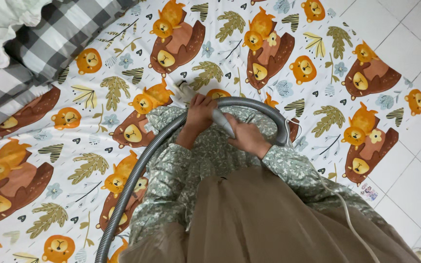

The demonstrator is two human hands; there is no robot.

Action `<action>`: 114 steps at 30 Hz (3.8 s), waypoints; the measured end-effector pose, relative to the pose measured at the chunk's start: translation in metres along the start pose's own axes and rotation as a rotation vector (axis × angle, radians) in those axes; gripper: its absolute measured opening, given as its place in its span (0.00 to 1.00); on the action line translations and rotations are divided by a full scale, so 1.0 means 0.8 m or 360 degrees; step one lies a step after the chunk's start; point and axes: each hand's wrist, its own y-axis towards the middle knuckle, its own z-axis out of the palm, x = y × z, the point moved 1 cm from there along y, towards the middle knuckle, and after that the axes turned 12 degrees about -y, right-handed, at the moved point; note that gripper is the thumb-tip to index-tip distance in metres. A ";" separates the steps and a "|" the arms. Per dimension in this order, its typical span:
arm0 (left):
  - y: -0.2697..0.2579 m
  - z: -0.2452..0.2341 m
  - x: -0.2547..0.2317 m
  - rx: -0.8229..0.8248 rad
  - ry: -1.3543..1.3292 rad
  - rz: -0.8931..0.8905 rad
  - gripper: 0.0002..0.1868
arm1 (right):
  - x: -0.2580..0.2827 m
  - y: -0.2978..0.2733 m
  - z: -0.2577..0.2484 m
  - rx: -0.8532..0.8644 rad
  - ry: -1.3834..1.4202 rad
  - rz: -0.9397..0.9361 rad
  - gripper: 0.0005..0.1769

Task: The person uses a yellow canister vacuum cleaner with a hose and nozzle to vacuum a bed covered with a bear-patterned sheet. They move the nozzle back and forth across the surface, covering different areas of the bed.

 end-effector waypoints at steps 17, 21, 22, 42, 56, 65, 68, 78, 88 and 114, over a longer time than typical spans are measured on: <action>-0.040 -0.108 0.097 -0.0178 0.0043 -0.0239 0.11 | 0.097 0.130 0.030 0.0069 -0.0202 -0.0128 0.53; -0.030 -0.120 0.116 -0.0172 0.0026 -0.0311 0.13 | 0.097 0.165 0.036 0.0101 -0.0081 -0.0137 0.54; -0.026 -0.123 0.124 -0.0169 0.0048 -0.0314 0.13 | 0.097 0.174 0.036 0.0069 -0.0070 -0.0151 0.54; -0.088 -0.082 0.047 -0.0235 0.0127 -0.0495 0.13 | 0.064 0.093 0.073 -0.0054 -0.0085 -0.0469 0.53; -0.151 -0.035 -0.015 -0.0302 0.0295 -0.0606 0.17 | 0.041 0.026 0.082 0.0173 -0.0294 -0.0605 0.54; -0.154 -0.106 0.083 -0.0320 0.0338 -0.0515 0.13 | 0.115 0.119 0.101 0.0077 -0.0215 -0.0544 0.57; -0.152 -0.135 0.115 -0.0309 0.0324 -0.0527 0.13 | 0.149 0.150 0.091 0.0134 -0.0294 -0.0463 0.57; -0.170 -0.212 0.188 -0.0391 0.0463 -0.0671 0.17 | 0.232 0.246 0.089 0.0189 -0.0288 -0.0600 0.57; -0.191 -0.200 0.123 -0.0457 0.0360 -0.0714 0.16 | 0.208 0.197 0.081 0.0216 -0.0151 -0.0812 0.54; -0.274 -0.198 0.058 -0.0447 0.0562 -0.0994 0.16 | 0.224 0.156 0.129 0.0408 -0.0189 -0.0971 0.54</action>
